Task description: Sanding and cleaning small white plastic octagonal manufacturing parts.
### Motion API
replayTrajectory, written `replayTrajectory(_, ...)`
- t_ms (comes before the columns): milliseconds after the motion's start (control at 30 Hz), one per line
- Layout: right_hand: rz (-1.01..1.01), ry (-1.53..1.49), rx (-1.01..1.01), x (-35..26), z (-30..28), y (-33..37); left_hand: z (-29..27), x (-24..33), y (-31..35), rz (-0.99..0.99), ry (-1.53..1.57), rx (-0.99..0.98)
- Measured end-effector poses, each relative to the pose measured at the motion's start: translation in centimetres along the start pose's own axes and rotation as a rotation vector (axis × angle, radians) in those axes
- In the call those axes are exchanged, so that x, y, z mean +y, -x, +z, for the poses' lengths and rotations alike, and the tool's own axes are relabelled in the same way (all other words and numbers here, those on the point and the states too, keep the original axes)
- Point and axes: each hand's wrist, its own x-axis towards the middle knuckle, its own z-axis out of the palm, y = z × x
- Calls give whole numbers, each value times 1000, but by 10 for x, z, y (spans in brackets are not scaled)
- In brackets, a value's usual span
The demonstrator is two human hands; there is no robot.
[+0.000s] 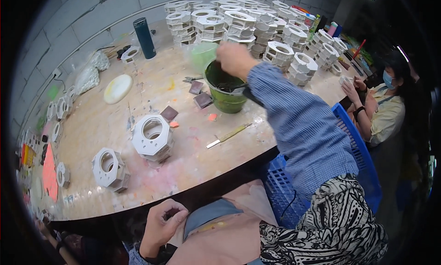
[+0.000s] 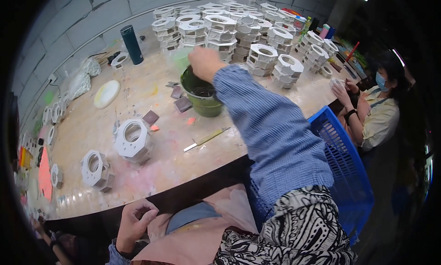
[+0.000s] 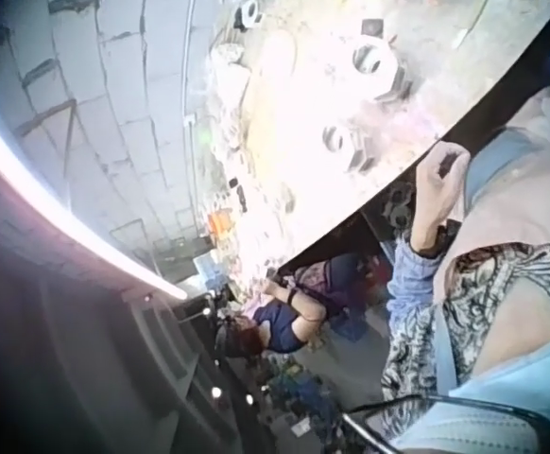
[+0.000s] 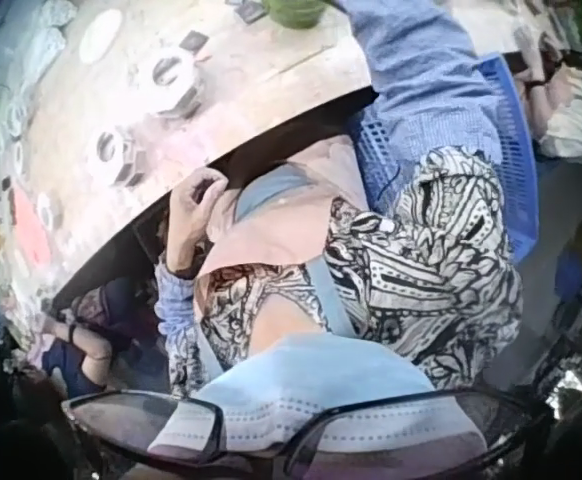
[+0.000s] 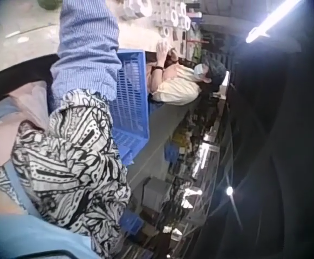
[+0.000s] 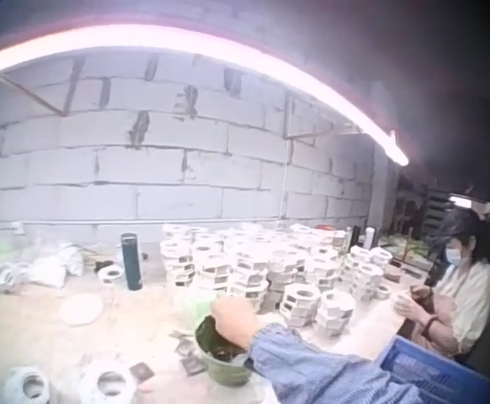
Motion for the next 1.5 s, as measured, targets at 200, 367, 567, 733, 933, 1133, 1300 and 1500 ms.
replayTrajectory(200, -176, -982, 213, -98, -62, 85, 1, -2, -5, -107, 333, 119)
replayTrajectory(367, -191, -1294, -55, -171, -36, 169, 24, -10, -27, 126, 844, 186)
replayTrajectory(567, -156, -1466, -157, -198, -21, 214, 27, -18, -9, 269, 966, 125)
replayTrajectory(733, -176, -1466, -58, -193, -18, 219, 39, -12, -1, 176, 638, 239)
replayTrajectory(933, -254, -1137, 121, -190, -17, 217, 52, -20, -9, 192, 612, 415)
replayTrajectory(1133, -136, -962, 22, -192, -15, 213, 56, -21, -2, 95, 587, 527)
replayTrajectory(1300, -205, -1281, -135, -195, -3, 215, 56, -25, 6, 137, 536, 452)
replayTrajectory(1500, -127, -1496, -187, -203, 13, 225, 62, -19, 19, 23, 626, 450)
